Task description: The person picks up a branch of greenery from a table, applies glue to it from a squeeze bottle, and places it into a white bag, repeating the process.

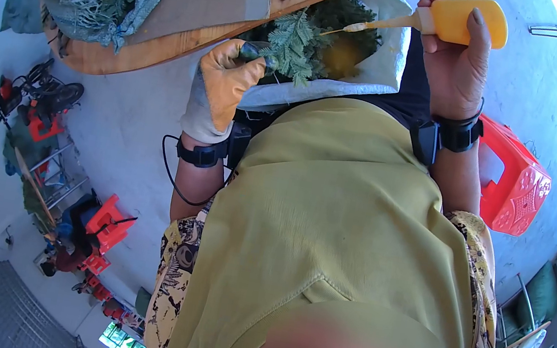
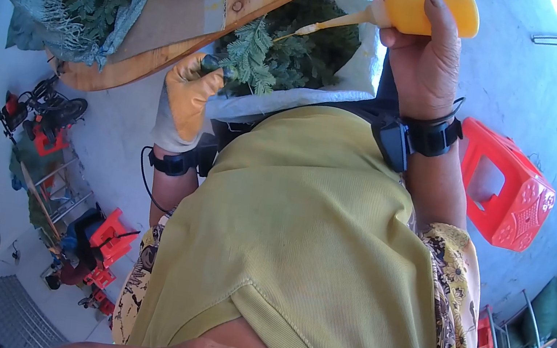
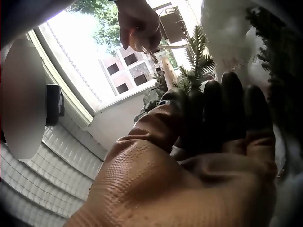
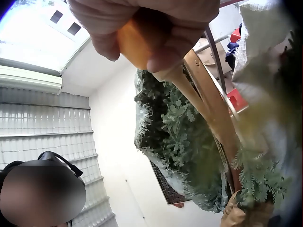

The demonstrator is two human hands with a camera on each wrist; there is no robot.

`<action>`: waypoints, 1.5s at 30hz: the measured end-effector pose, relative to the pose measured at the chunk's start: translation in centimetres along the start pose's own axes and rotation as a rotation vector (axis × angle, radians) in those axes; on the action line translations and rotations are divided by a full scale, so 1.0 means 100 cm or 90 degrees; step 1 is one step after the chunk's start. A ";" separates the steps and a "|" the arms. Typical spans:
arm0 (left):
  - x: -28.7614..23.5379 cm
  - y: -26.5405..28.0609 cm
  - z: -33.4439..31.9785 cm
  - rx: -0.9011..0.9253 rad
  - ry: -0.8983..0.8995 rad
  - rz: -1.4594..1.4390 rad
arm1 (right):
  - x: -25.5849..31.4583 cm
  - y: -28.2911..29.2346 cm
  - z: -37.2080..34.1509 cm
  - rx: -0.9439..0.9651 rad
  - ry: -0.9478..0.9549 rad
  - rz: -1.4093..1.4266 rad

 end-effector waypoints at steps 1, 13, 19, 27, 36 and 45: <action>-0.002 0.000 0.000 0.001 0.000 -0.001 | -0.002 -0.004 -0.002 0.001 -0.009 0.017; -0.008 -0.020 0.002 0.128 -0.011 0.072 | -0.004 -0.033 -0.010 0.036 -0.013 -0.048; 0.007 -0.018 0.005 0.123 0.084 -0.107 | -0.009 -0.039 -0.011 0.031 -0.005 -0.066; 0.003 -0.024 0.006 0.166 0.005 -0.077 | -0.011 -0.034 -0.011 0.065 -0.021 -0.115; -0.005 -0.022 0.009 0.168 -0.032 0.176 | -0.011 -0.029 -0.009 0.040 -0.007 -0.121; -0.004 -0.025 0.011 0.192 -0.026 0.179 | -0.009 -0.025 -0.009 0.021 0.004 -0.118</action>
Point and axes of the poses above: each hand's wrist, its own z-axis towards the middle knuckle, its own y-axis out of the back of the hand, x = y × z, the point moved 8 cm from there along z, towards the middle knuckle, and after that the axes turned 4 degrees about y, right-handed, at the moved point
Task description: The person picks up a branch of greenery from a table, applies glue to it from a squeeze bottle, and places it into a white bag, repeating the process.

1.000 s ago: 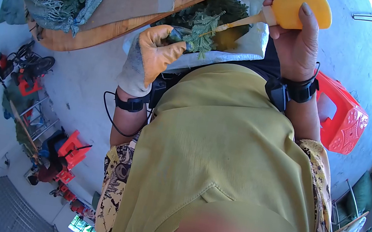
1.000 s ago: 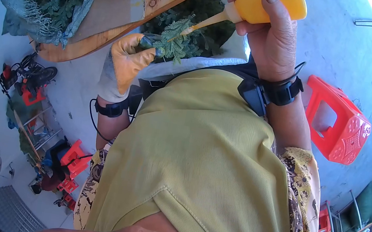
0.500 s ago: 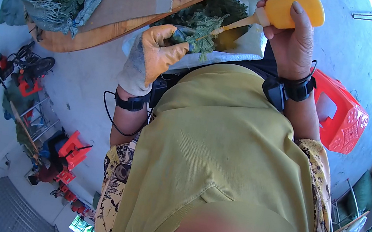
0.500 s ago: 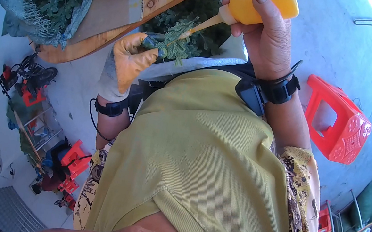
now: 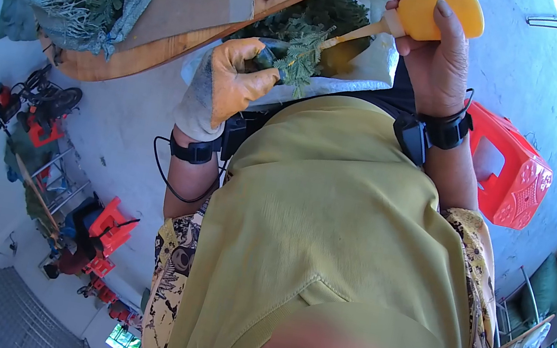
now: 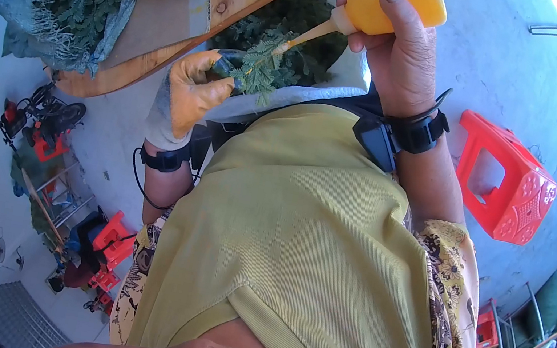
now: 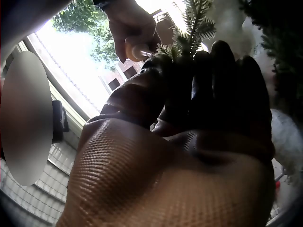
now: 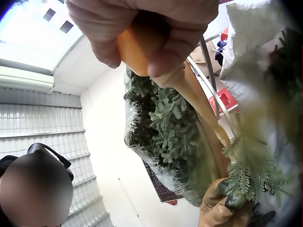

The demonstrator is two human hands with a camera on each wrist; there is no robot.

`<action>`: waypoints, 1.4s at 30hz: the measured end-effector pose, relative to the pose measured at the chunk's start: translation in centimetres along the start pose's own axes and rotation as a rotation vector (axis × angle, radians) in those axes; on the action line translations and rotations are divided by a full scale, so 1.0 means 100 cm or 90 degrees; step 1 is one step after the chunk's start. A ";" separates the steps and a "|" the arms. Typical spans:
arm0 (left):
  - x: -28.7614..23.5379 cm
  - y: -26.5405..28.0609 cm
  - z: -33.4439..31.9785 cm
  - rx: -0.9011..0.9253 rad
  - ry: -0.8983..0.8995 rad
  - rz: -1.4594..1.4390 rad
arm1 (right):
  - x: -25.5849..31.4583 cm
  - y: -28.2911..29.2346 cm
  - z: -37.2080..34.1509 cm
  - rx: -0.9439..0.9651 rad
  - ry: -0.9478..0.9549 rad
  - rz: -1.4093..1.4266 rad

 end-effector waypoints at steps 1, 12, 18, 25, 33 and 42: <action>-0.001 0.001 0.000 0.000 0.000 0.000 | 0.000 0.001 0.000 -0.009 0.004 -0.003; 0.002 -0.001 0.005 0.024 0.019 0.012 | 0.000 0.012 0.001 -0.039 0.006 -0.005; 0.004 -0.001 0.009 0.006 0.001 0.047 | -0.007 0.007 0.001 0.056 -0.038 0.027; 0.003 -0.003 0.008 -0.006 0.006 0.006 | -0.003 0.009 0.001 -0.003 -0.003 -0.022; -0.001 -0.003 0.008 0.019 0.022 0.041 | -0.004 0.019 0.004 0.012 -0.013 -0.012; 0.005 -0.002 0.010 -0.015 -0.013 0.039 | -0.007 0.032 0.006 -0.021 -0.008 0.014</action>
Point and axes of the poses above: each hand's wrist, its own z-axis towards the middle knuckle, its own y-axis out of the back of the hand, x = y × z, the point moved 8 cm from there along z, towards the middle knuckle, and after that the axes turned 4 degrees about y, right-handed, at the moved point
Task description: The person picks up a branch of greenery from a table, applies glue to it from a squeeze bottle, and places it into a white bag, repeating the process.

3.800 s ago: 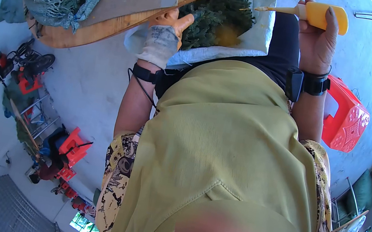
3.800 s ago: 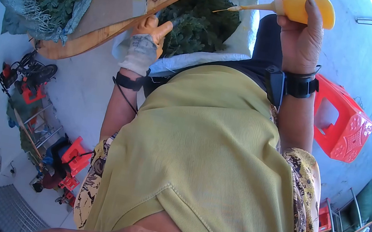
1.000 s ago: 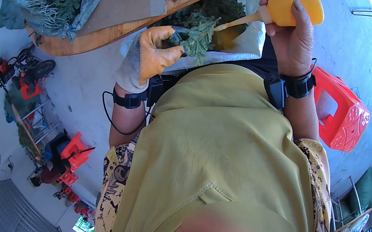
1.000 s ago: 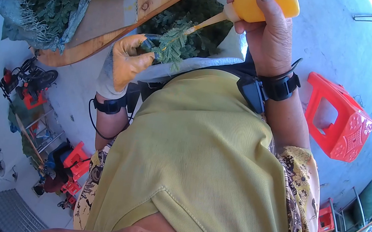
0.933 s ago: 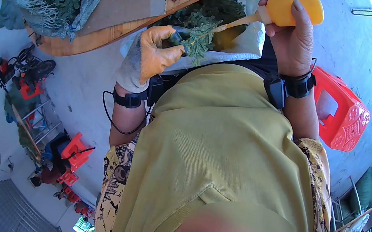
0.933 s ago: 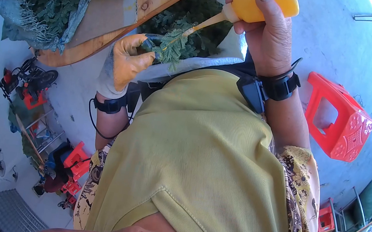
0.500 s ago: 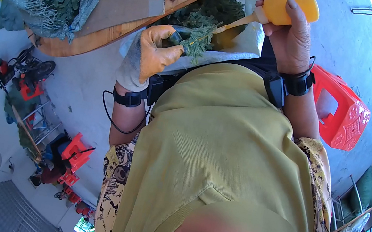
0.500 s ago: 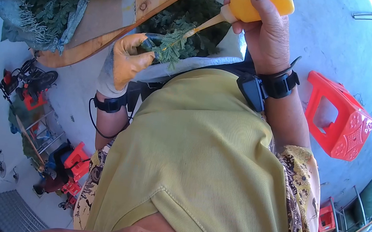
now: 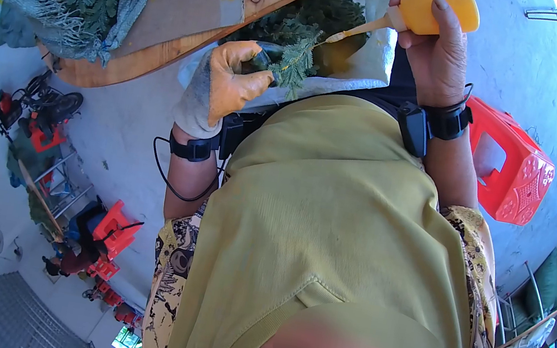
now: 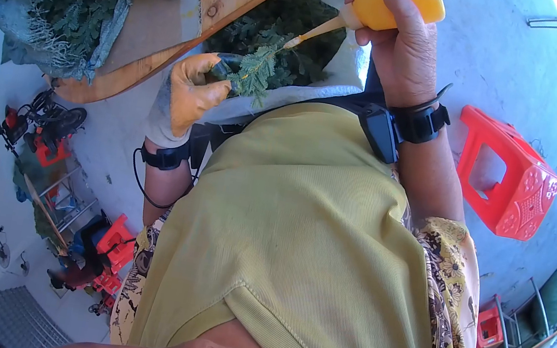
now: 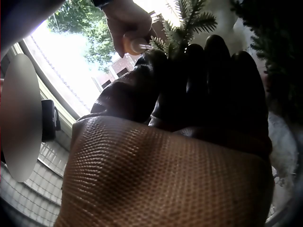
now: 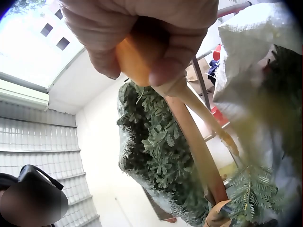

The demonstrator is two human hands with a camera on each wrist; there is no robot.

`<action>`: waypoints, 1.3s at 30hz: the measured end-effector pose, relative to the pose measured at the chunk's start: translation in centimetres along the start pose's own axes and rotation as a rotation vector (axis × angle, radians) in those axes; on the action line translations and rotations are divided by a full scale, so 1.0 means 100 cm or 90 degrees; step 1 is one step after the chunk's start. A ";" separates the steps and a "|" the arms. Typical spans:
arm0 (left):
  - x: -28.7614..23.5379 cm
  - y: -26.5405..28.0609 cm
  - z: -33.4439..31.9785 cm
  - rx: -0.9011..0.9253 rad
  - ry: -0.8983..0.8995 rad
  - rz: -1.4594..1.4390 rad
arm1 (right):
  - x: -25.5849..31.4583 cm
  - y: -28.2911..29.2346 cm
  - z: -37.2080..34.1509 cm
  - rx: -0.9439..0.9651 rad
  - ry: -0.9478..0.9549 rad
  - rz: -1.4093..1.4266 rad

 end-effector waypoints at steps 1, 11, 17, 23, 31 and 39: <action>0.000 -0.001 0.000 0.001 0.000 0.000 | 0.000 0.002 0.000 -0.006 -0.001 0.004; 0.008 0.002 0.000 0.010 0.030 0.010 | -0.002 0.011 0.003 -0.022 0.005 0.005; 0.012 0.003 0.000 -0.018 0.052 -0.019 | -0.005 0.020 0.005 -0.014 -0.017 0.027; 0.017 0.000 0.002 0.014 0.080 -0.026 | 0.003 0.005 0.002 0.062 -0.019 0.017; 0.020 -0.001 0.004 -0.014 0.063 -0.061 | -0.001 0.002 0.002 0.022 0.007 0.006; 0.015 -0.002 0.004 -0.005 0.060 -0.017 | 0.001 0.002 0.001 -0.021 0.023 -0.025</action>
Point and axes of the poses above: each hand's wrist, its own z-axis towards the middle knuckle, its own y-axis out of the back of the hand, x = y × z, the point moved 8 cm from there along z, towards the middle knuckle, and after that the axes turned 4 degrees about y, right-handed, at the moved point
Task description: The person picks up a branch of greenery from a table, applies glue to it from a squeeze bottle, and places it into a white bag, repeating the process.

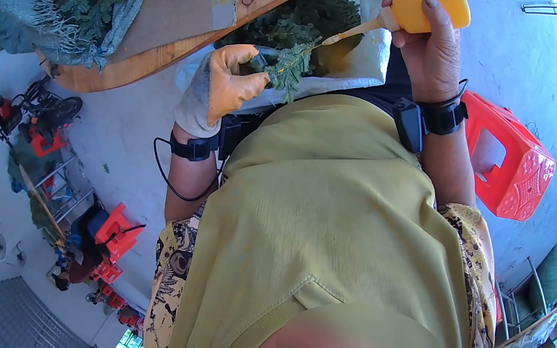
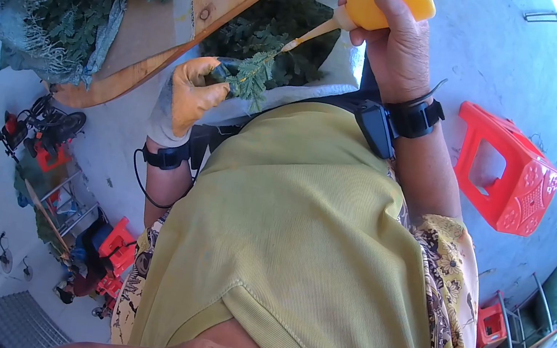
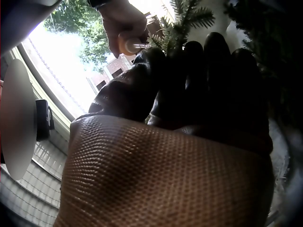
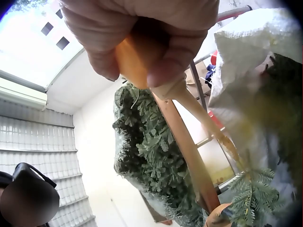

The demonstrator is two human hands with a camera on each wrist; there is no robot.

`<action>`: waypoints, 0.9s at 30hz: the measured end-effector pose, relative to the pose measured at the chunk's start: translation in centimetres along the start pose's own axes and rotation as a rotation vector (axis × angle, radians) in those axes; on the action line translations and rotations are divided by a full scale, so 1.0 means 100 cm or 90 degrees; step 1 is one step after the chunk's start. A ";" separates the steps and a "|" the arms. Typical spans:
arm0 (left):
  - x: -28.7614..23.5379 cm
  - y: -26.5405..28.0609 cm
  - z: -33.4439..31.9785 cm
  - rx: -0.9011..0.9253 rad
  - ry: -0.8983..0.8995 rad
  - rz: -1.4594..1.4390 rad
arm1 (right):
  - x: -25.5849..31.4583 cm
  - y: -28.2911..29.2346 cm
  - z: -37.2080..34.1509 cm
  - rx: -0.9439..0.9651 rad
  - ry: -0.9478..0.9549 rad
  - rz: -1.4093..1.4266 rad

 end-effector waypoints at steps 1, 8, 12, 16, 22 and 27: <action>-0.001 -0.001 -0.001 0.000 -0.001 0.000 | 0.001 0.000 0.000 0.004 -0.002 0.000; 0.005 -0.001 -0.001 0.017 0.040 -0.036 | -0.004 0.008 0.002 0.025 -0.019 0.006; 0.006 0.001 0.001 0.023 -0.005 0.010 | -0.002 0.013 0.003 -0.011 0.004 0.016; -0.003 0.003 0.003 -0.009 -0.027 -0.062 | 0.001 0.024 0.006 -0.056 -0.015 0.038; -0.057 0.026 -0.030 -0.113 -0.054 0.057 | 0.008 0.022 0.004 -0.094 -0.009 0.059; -0.131 0.062 -0.038 -0.521 -0.229 0.491 | 0.007 0.018 0.005 -0.087 -0.010 0.064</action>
Point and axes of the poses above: each hand's wrist, its own z-axis towards the middle knuckle, its own y-axis out of the back of the hand, x = y × z, the point moved 8 cm from there along z, towards the middle knuckle, and after that the axes turned 4 degrees about y, right-handed, at the moved point
